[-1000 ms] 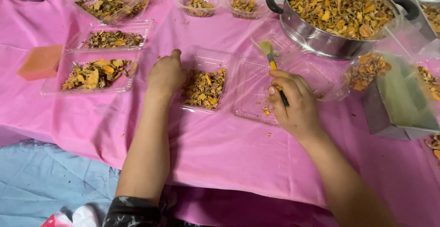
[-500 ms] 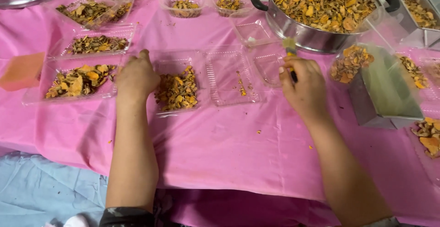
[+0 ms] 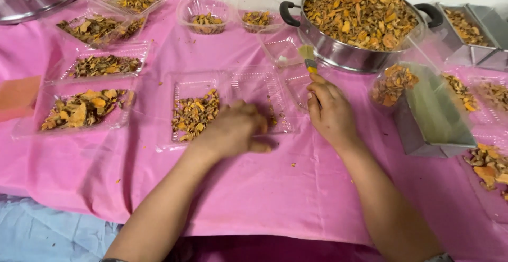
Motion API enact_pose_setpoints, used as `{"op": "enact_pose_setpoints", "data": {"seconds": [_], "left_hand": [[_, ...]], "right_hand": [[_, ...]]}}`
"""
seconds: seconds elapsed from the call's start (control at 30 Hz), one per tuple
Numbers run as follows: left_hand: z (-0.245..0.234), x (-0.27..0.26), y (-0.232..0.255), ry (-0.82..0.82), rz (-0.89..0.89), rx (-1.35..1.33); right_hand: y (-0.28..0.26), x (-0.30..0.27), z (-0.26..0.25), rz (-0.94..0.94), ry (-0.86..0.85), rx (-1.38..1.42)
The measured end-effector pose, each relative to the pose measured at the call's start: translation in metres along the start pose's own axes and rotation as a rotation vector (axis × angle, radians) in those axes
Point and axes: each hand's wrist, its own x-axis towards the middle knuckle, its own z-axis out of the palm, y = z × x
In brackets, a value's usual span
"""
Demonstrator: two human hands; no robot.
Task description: The person sorts dried tea or herb fragments by hand and with a brush into small plastic containers, then places portions into small plastic bags.
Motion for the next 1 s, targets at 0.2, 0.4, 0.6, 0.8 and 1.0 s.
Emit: {"op": "enact_pose_setpoints", "data": {"seconds": [0.2,0.4,0.6,0.8,1.0], "left_hand": [[0.048,0.023,-0.02,0.131,0.071,0.114],[0.046,0.022,-0.023,0.234,0.099,0.079],[0.049,0.025,-0.027,0.235,0.106,0.091],[0.052,0.025,-0.027,0.266,0.112,0.116],[0.048,0.028,-0.038,0.317,0.068,0.108]], "right_hand": [[0.018,0.006,0.013,0.057,-0.022,-0.026],[0.049,0.033,0.046,0.094,-0.078,-0.092],[0.08,0.049,0.088,0.14,-0.172,-0.381],[0.025,0.099,0.09,0.317,-0.603,-0.32],[0.041,0.096,0.094,0.437,-0.814,-0.38]]}}
